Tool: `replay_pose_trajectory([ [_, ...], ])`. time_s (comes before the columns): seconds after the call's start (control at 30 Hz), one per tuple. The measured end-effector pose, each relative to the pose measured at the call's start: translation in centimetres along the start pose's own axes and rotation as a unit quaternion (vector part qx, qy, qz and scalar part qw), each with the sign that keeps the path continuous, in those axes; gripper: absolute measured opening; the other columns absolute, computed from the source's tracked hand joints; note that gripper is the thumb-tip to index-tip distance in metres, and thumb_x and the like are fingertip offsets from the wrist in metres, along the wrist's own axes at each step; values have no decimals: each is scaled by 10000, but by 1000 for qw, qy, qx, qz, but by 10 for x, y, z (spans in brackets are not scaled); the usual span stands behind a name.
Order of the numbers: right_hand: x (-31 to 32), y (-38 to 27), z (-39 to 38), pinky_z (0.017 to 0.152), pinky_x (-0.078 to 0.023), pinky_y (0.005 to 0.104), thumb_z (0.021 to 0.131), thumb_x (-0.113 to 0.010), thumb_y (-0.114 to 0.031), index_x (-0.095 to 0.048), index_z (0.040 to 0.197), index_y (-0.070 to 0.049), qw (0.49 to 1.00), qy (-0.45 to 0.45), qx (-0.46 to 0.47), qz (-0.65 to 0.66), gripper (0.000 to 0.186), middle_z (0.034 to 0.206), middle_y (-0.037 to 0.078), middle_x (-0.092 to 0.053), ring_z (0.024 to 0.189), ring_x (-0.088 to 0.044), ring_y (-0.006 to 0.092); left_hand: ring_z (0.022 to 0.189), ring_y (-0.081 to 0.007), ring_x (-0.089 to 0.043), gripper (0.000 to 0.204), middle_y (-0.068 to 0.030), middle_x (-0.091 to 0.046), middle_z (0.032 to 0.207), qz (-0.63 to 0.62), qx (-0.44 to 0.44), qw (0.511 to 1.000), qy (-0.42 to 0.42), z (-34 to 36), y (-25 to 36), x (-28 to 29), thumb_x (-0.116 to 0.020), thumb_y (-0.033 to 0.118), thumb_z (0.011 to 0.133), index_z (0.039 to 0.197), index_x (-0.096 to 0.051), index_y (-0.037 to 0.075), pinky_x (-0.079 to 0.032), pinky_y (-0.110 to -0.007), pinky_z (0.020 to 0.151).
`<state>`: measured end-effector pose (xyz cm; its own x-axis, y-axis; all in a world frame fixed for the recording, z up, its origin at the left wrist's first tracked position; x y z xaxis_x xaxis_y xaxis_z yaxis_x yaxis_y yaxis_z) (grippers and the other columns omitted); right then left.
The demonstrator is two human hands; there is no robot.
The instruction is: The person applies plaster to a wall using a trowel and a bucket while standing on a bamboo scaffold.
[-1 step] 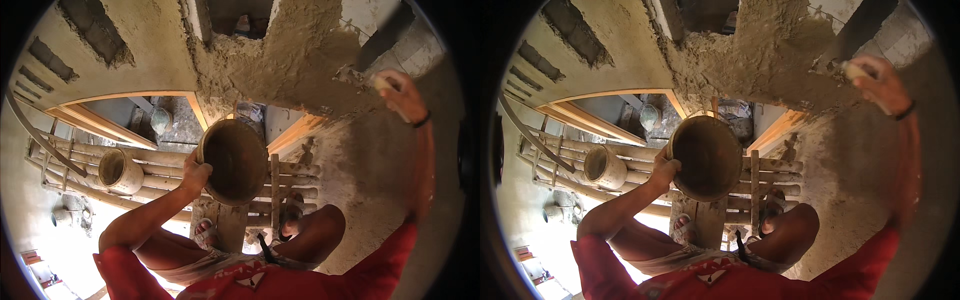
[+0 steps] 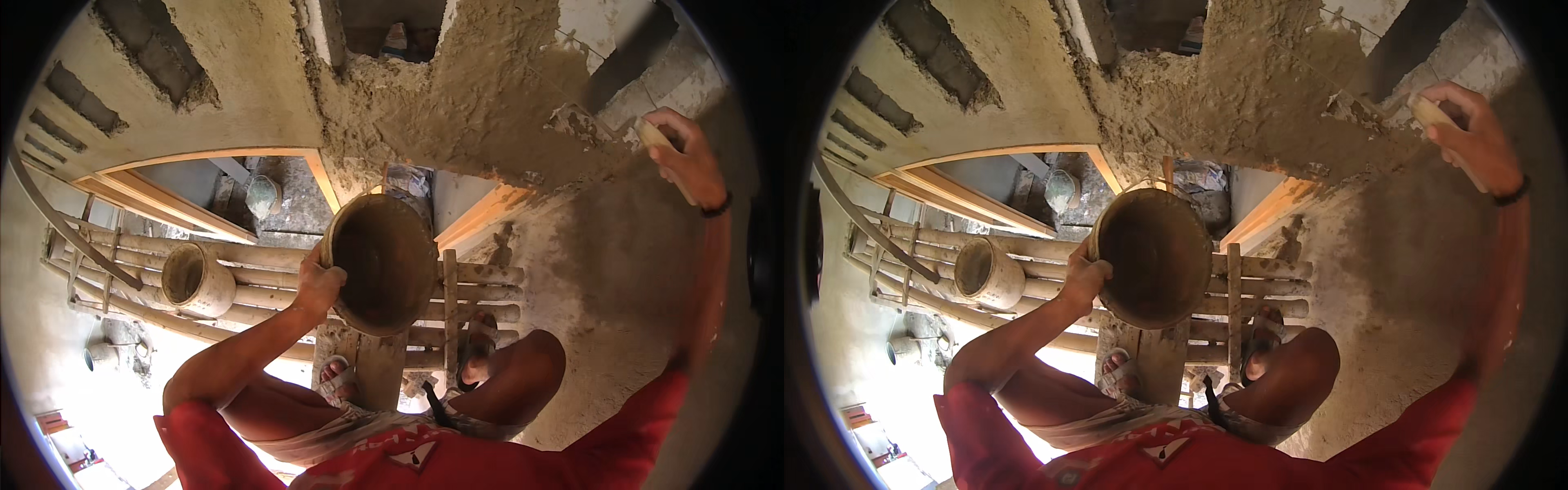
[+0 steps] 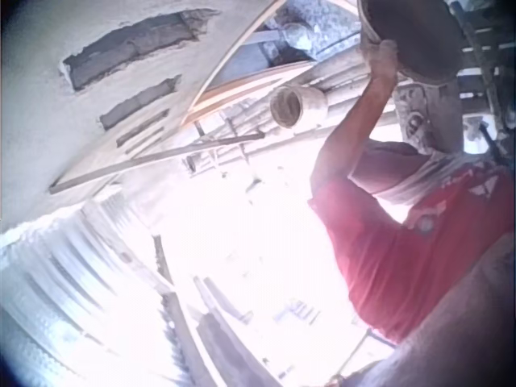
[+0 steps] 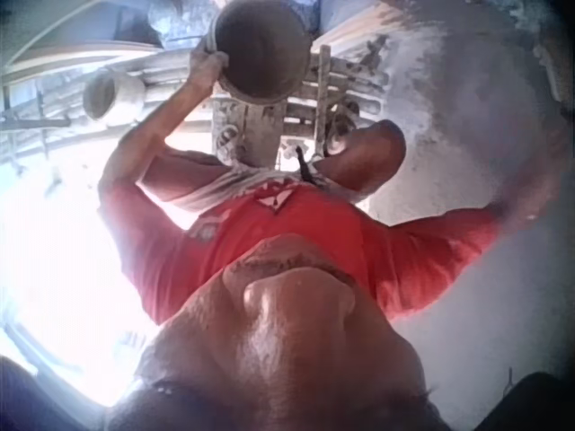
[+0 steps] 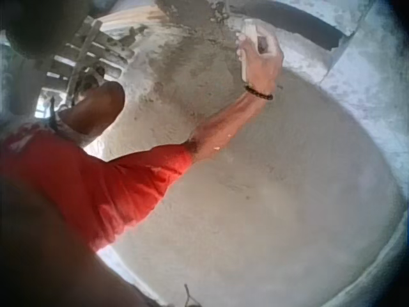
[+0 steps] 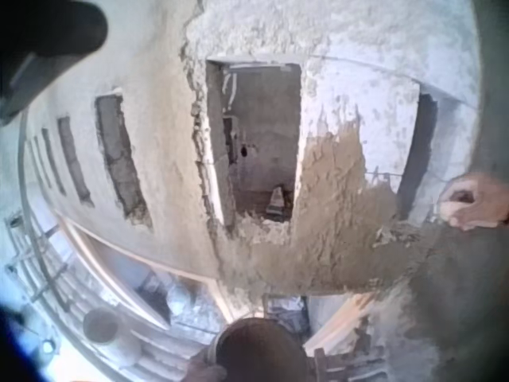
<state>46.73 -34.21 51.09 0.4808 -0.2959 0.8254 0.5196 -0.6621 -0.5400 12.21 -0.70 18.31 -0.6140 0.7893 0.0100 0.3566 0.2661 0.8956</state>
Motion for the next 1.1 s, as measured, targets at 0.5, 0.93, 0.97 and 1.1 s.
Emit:
replay_pose_trajectory([
  [0.5,-306,-19,-13,529,-521,300,814,-644,-78,-500,1231,32,910,-289,-123,271,455,880,110,-591,616,-615,148,816,-121,-561,617,-39,-620,988,-46,-64,997,18,-7,26,1,-532,-38,672,1288,-532,-5,-478,-251,684],
  [0.93,-367,-82,28,701,-569,398,821,-587,-129,-533,1272,-39,898,-93,326,-281,463,993,188,-673,826,-705,298,960,-157,-582,661,-74,-627,1109,-29,-162,986,-17,-15,71,18,-506,-51,677,1337,-497,-17,-481,-275,859],
  [0.97,-371,-84,22,706,-569,398,837,-575,-142,-535,1276,-54,876,-99,346,-320,449,998,177,-673,838,-705,289,952,-154,-583,658,-72,-628,1102,-37,-166,985,-15,-15,71,19,-506,-52,678,1335,-499,-17,-481,-273,856],
  [1.1,-365,-79,21,774,-557,393,851,-580,-186,-514,1336,-150,812,-214,329,-433,491,1141,147,-615,873,-684,275,917,-144,-579,636,-64,-629,1065,-43,-189,981,0,-15,68,21,-508,-52,685,1320,-516,-15,-484,-268,832],
])
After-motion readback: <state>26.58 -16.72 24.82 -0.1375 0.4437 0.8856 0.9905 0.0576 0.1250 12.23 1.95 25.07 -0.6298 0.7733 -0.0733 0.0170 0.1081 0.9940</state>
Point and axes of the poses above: each hand's wrist, its own z-axis towards the middle knuckle, its own x-axis out of the back of the hand, y = z × x, the point moved 3 cm from there along z, towards the middle knuckle
